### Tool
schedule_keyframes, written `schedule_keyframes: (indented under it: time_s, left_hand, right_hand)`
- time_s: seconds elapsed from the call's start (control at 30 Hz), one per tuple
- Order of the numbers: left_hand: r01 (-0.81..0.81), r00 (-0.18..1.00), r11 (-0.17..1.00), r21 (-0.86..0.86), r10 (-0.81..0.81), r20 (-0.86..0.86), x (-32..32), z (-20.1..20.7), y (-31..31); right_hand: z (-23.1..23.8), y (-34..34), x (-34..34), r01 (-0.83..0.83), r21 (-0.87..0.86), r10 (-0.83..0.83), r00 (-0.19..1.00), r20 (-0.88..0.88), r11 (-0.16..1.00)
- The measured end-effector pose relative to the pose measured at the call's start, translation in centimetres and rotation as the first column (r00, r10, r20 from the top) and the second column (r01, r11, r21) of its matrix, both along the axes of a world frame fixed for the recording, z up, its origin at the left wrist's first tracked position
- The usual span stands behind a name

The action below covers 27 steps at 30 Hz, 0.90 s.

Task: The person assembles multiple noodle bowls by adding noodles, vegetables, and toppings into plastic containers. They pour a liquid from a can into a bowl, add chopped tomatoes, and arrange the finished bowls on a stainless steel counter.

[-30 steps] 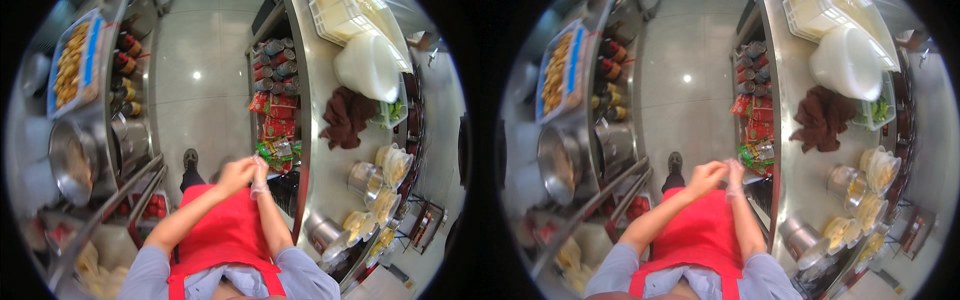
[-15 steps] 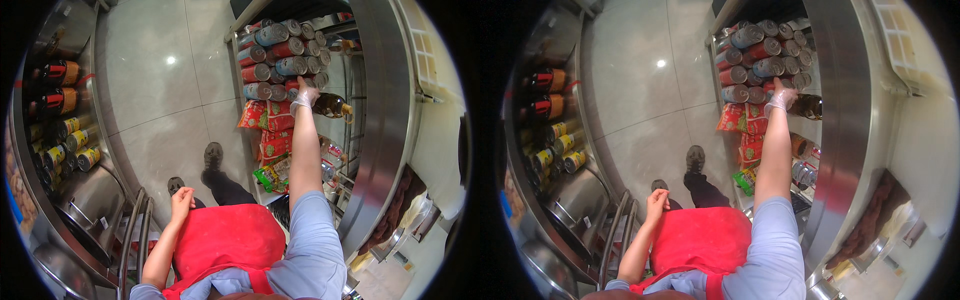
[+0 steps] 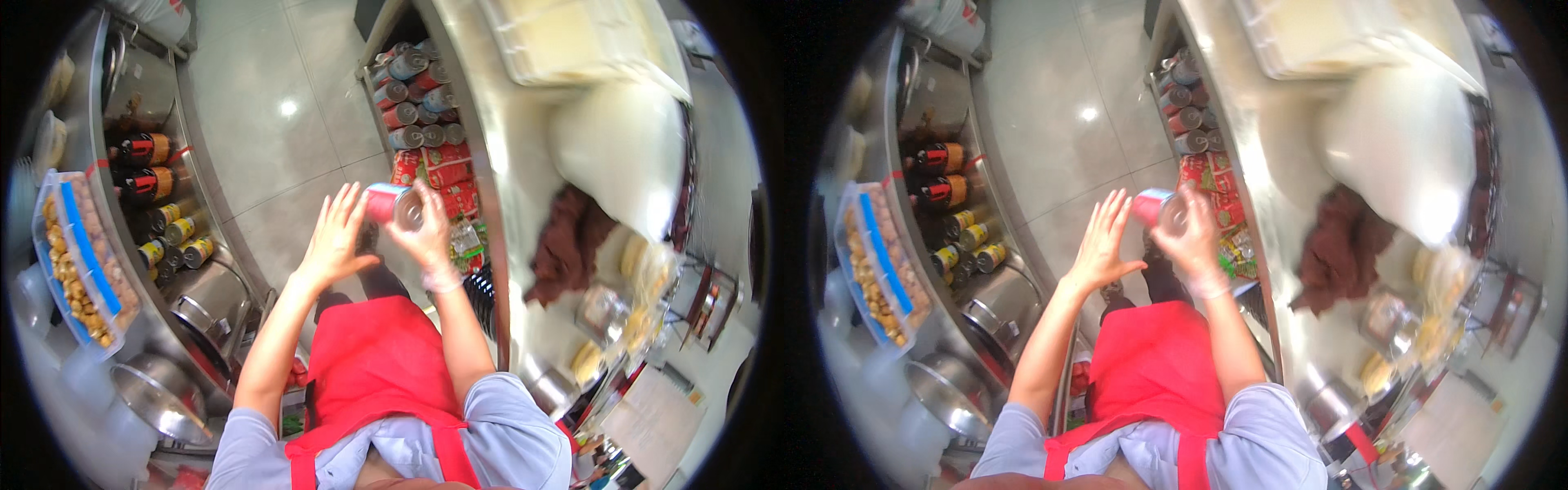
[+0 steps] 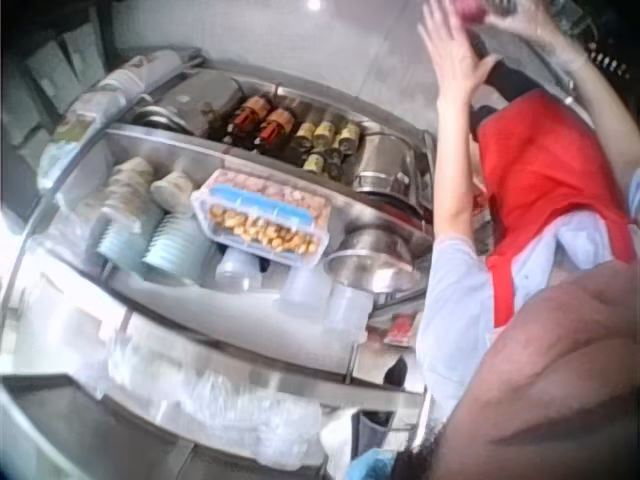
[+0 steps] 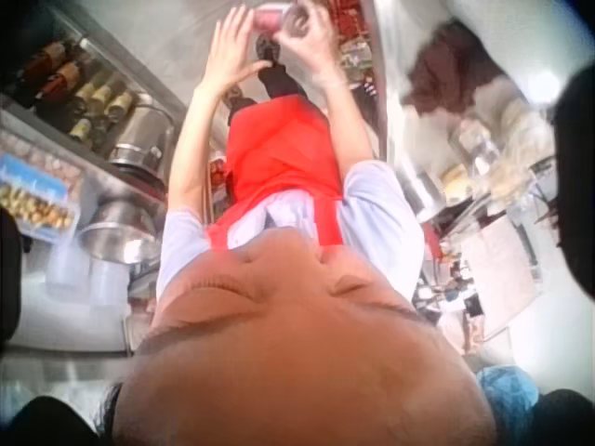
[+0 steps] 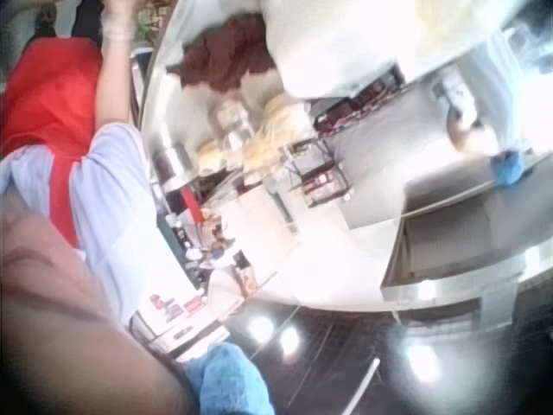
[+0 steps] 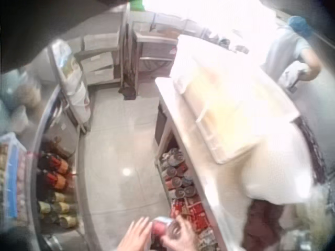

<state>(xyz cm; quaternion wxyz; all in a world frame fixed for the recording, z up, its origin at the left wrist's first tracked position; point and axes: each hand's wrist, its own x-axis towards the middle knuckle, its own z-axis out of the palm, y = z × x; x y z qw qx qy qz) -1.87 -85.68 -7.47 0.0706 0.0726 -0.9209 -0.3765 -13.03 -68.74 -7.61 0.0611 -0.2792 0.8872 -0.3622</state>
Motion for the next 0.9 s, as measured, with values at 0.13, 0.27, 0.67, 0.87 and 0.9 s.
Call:
schedule_keyframes:
  time_s: [0.13, 0.27, 0.67, 0.87, 0.9]
  left_hand:
    - [0.262, 0.958, 0.921, 0.287, -0.214, -0.189, 1.1, 12.6, 1.3]
    - [0.394, 0.919, 0.781, 0.484, -0.341, -0.196, 4.6, 22.7, 5.6]
    - [0.613, 0.761, 0.545, 0.573, -0.603, -0.240, 17.7, 36.8, 24.2]
    - [0.783, 0.608, 0.411, 0.466, -0.664, -0.435, 19.0, 36.0, 32.6]
    - [0.777, 0.607, 0.382, 0.501, -0.667, -0.432, 19.0, 36.0, 33.8]
  right_hand:
    - [17.6, 1.7, 7.5, 0.066, -0.161, -0.038, 0.984, 0.173, 0.985]
    - [30.6, 7.8, 10.2, -0.207, -0.092, 0.174, 0.943, -0.285, 0.974]
    - [46.1, 22.9, 28.6, 0.199, -0.051, -0.200, 0.865, -0.460, 0.979]
    - [47.2, 30.3, 32.0, 0.205, -0.062, -0.211, 0.868, -0.449, 0.977]
    - [47.2, 31.3, 32.4, 0.210, -0.053, -0.210, 0.859, -0.466, 0.976]
